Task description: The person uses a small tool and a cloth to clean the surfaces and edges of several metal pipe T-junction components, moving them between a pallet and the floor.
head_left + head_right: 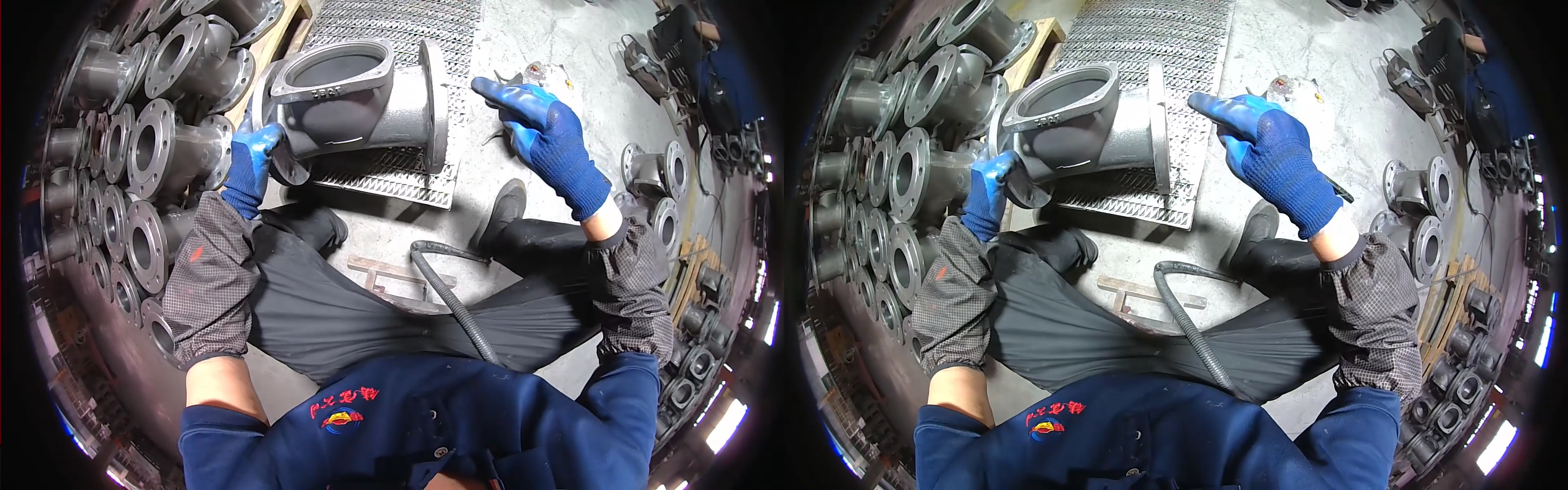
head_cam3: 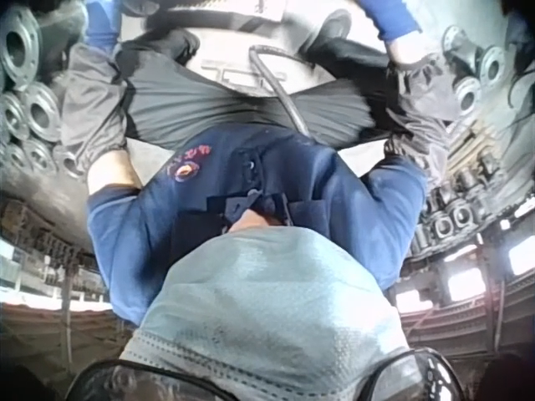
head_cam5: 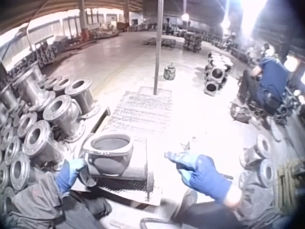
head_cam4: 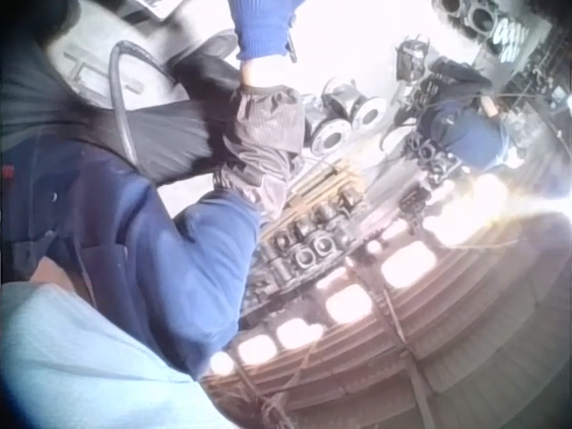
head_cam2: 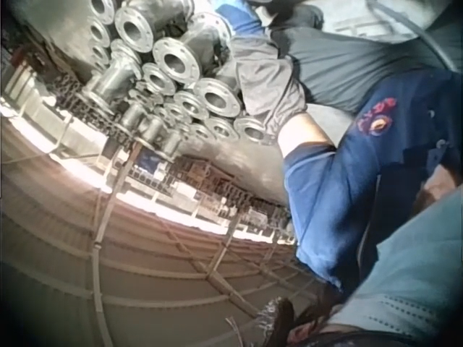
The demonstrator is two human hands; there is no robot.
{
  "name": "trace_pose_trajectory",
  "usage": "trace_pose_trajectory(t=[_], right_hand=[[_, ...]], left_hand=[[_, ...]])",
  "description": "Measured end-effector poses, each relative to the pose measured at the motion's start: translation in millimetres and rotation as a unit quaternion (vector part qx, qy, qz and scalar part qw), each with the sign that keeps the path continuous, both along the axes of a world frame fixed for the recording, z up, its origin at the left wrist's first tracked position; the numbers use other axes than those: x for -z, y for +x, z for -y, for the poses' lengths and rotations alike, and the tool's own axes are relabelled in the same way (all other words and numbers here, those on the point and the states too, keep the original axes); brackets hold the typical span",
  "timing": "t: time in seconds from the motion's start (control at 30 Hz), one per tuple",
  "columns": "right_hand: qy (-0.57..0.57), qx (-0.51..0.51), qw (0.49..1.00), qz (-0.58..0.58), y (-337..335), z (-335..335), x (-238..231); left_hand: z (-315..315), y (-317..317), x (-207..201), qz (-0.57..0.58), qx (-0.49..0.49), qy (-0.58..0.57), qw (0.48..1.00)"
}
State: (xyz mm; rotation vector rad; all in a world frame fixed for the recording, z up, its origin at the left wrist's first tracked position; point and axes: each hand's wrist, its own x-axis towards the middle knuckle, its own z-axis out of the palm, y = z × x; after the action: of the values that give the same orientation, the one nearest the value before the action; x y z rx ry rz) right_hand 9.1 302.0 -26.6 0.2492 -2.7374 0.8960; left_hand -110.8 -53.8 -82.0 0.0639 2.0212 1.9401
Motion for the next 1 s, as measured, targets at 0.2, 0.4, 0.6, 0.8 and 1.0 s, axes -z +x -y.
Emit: trace_pose_trajectory(t=[0.2,0.4,0.6,0.8,1.0], right_hand=[[0.020,0.002,1.000,0.007,-1.4,2.9,4.2],[0.011,0.002,1.000,-0.017,-4.5,0.1,12.0],[-0.021,-0.016,1.000,0.005,-4.6,-2.4,18.4],[0.240,-0.021,0.967,-0.081,-6.1,-4.1,12.4],[0.229,-0.040,0.967,-0.101,-11.8,-5.1,1.5]], left_hand=[[11.1,-6.7,6.8,-0.019,0.024,-0.059,0.998],[10.3,-5.4,8.1,-0.031,0.010,-0.043,0.999],[11.8,-6.2,9.0,-0.027,0.018,-0.036,0.999],[14.8,-8.9,12.3,0.000,0.032,-0.013,0.999],[16.3,-9.5,16.8,-0.022,0.038,-0.006,0.999]])
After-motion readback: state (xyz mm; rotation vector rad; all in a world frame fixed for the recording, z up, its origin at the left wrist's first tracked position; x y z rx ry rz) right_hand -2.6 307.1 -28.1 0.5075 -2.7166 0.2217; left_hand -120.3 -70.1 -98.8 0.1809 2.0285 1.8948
